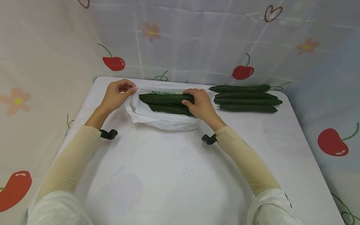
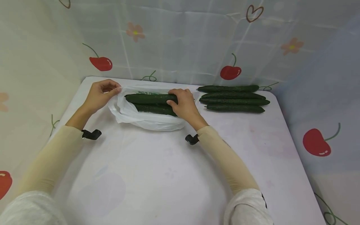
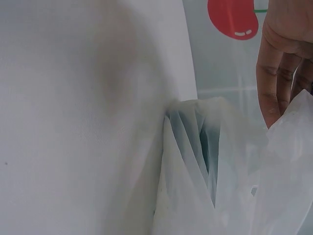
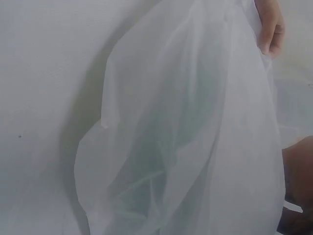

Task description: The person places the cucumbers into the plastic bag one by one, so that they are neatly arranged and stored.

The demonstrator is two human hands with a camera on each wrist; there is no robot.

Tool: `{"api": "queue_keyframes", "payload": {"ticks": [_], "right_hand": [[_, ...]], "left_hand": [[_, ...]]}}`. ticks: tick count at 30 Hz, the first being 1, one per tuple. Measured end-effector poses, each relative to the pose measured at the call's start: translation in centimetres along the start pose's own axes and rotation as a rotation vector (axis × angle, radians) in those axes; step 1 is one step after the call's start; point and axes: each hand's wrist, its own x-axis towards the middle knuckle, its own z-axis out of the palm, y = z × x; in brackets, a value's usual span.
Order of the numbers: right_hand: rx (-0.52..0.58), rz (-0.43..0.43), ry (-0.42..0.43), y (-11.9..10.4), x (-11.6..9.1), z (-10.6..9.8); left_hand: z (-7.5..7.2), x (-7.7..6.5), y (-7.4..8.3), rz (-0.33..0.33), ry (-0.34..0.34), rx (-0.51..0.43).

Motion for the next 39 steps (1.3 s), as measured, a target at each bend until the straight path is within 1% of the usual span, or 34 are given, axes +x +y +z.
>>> {"api": "queue_keyframes", "payload": {"ticks": [4,6,12,15,20,25,31,35,39], "right_hand": [[0.01,0.034,-0.054,0.0,0.1,0.2],[0.01,0.044,-0.078,0.1,0.0,0.2],[-0.007,0.065,-0.154,1.1,-0.1,0.3],[-0.021,0.065,-0.168,1.5,-0.4,0.1],[0.002,0.037,-0.105,1.9,-1.3,-1.2],[0.038,-0.015,-0.035,2.5,-2.4,-2.8],[0.065,-0.05,0.079,4.1,-4.0,-5.1],[0.047,-0.037,0.12,6.0,-5.1,-7.0],[0.033,0.036,0.12,8.2,-6.3,-9.0]], "left_hand": [[0.1,0.6,-1.0,-0.006,0.003,-0.033],[0.1,0.8,-1.3,-0.008,-0.001,-0.044],[0.0,1.1,-1.5,-0.009,0.003,-0.024],[0.0,0.9,-1.4,-0.018,0.001,-0.025],[-0.1,0.7,-1.6,-0.028,0.002,-0.031],[-0.3,0.5,-1.9,-0.038,0.011,-0.03],[-0.3,0.5,-2.0,-0.027,0.009,-0.035],[-0.4,0.5,-2.1,-0.021,0.015,-0.039],[-0.6,0.4,-2.1,-0.029,0.014,-0.04]]}}
